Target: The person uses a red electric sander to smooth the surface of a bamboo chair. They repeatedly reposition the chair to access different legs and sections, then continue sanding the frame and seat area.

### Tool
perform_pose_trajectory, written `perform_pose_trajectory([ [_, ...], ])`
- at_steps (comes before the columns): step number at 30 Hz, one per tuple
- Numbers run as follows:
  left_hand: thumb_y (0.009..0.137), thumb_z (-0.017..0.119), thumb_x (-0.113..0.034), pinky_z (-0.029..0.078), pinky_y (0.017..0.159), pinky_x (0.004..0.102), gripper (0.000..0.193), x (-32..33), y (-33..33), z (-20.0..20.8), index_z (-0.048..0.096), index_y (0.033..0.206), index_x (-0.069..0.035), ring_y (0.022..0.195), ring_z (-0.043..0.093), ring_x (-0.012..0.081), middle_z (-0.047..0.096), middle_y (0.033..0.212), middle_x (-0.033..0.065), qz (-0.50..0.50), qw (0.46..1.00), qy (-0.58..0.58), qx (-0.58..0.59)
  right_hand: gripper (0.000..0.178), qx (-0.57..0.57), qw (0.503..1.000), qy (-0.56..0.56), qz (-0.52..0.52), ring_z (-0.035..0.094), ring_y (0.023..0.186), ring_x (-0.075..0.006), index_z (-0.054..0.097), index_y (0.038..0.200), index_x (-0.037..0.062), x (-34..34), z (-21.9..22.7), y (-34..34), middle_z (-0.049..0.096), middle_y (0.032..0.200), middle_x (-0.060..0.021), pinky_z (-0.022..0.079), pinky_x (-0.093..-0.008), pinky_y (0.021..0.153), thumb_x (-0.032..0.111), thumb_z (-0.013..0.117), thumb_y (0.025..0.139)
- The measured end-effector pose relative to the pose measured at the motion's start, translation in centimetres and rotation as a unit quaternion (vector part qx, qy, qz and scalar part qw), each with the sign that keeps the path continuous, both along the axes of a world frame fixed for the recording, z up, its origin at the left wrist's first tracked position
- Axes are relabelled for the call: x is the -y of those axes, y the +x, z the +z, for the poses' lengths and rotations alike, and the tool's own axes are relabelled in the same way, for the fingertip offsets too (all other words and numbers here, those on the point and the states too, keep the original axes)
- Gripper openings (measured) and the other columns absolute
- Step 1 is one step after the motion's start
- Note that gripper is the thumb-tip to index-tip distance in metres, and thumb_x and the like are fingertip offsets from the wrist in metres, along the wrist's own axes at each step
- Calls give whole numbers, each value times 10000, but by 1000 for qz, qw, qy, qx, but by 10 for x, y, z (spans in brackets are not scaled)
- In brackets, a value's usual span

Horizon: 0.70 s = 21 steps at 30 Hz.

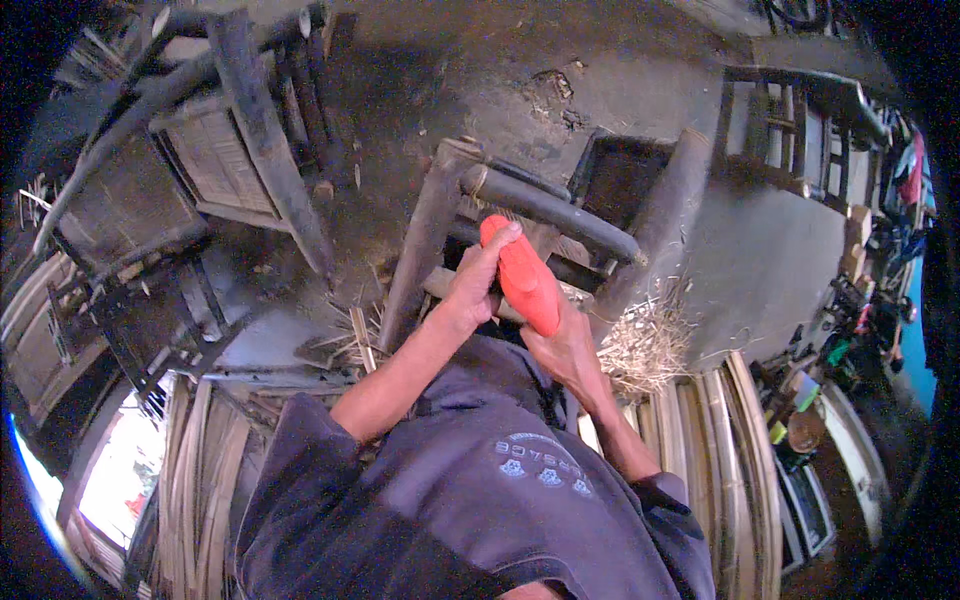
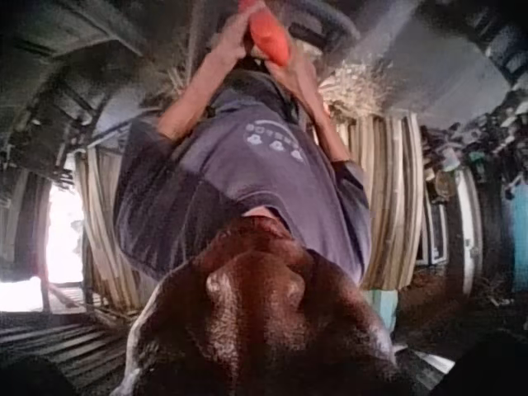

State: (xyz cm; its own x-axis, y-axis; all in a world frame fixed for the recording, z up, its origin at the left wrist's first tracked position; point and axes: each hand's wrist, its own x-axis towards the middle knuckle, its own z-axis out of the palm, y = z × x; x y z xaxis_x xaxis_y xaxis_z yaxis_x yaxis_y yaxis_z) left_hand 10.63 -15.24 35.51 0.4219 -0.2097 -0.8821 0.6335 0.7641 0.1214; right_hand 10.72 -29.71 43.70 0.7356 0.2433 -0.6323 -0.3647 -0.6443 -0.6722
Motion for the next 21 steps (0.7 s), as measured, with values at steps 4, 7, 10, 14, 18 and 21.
perform_pose_trajectory([
  [4, 831, 712, -377, 505, 806, 332, 421, -30, -4, -16, 576, 1048, -42, 882, 601, 155, 609, 962, 44, 54, 998, -31, 27, 564, -40, 997, -62, 26, 653, 904, -370, 501, 1274, 36, -40, 2, 0, 652, 974, -237, 492, -398, 803, 89, 606, 722],
  [7, 832, 712, -376, 499, 787, 322, 418, -41, -2, -19, 574, 1043, -43, 871, 598, 151, 607, 948, 38, 56, 996, -54, 35, 567, -27, 995, -90, 32, 653, 908, -371, 504, 1270, 28, -56, -2, 0, 656, 959, -231, 491, -398, 812, 84, 606, 716],
  [10, 830, 713, -376, 492, 773, 314, 405, -54, 7, -26, 576, 1034, -53, 852, 593, 146, 605, 933, 31, 58, 995, -71, 35, 563, -13, 994, -99, 35, 652, 910, -375, 506, 1265, 19, -72, -4, 12, 657, 957, -229, 491, -399, 814, 82, 603, 714],
  [14, 820, 716, -395, 496, 770, 322, 393, -62, 13, -35, 583, 1015, -81, 830, 592, 147, 603, 909, 21, 69, 994, -79, 33, 550, 24, 993, -105, 54, 648, 920, -380, 511, 1250, 1, -81, -14, 15, 652, 964, -234, 489, -400, 819, 82, 601, 713],
  [18, 807, 714, -434, 515, 773, 330, 391, -61, 12, -50, 591, 998, -116, 804, 603, 155, 608, 890, 3, 69, 992, -89, 48, 567, 13, 991, -120, 62, 638, 934, -405, 505, 1254, 1, -87, -15, 19, 648, 969, -252, 489, -428, 833, 93, 620, 707],
  [21, 817, 713, -411, 493, 797, 339, 409, -62, 14, -56, 583, 1013, -76, 852, 594, 160, 611, 923, 32, 66, 991, -106, 42, 614, 15, 989, -124, 77, 627, 936, -447, 489, 1279, 10, -86, -17, 25, 653, 966, -277, 500, -467, 838, 110, 657, 697],
])
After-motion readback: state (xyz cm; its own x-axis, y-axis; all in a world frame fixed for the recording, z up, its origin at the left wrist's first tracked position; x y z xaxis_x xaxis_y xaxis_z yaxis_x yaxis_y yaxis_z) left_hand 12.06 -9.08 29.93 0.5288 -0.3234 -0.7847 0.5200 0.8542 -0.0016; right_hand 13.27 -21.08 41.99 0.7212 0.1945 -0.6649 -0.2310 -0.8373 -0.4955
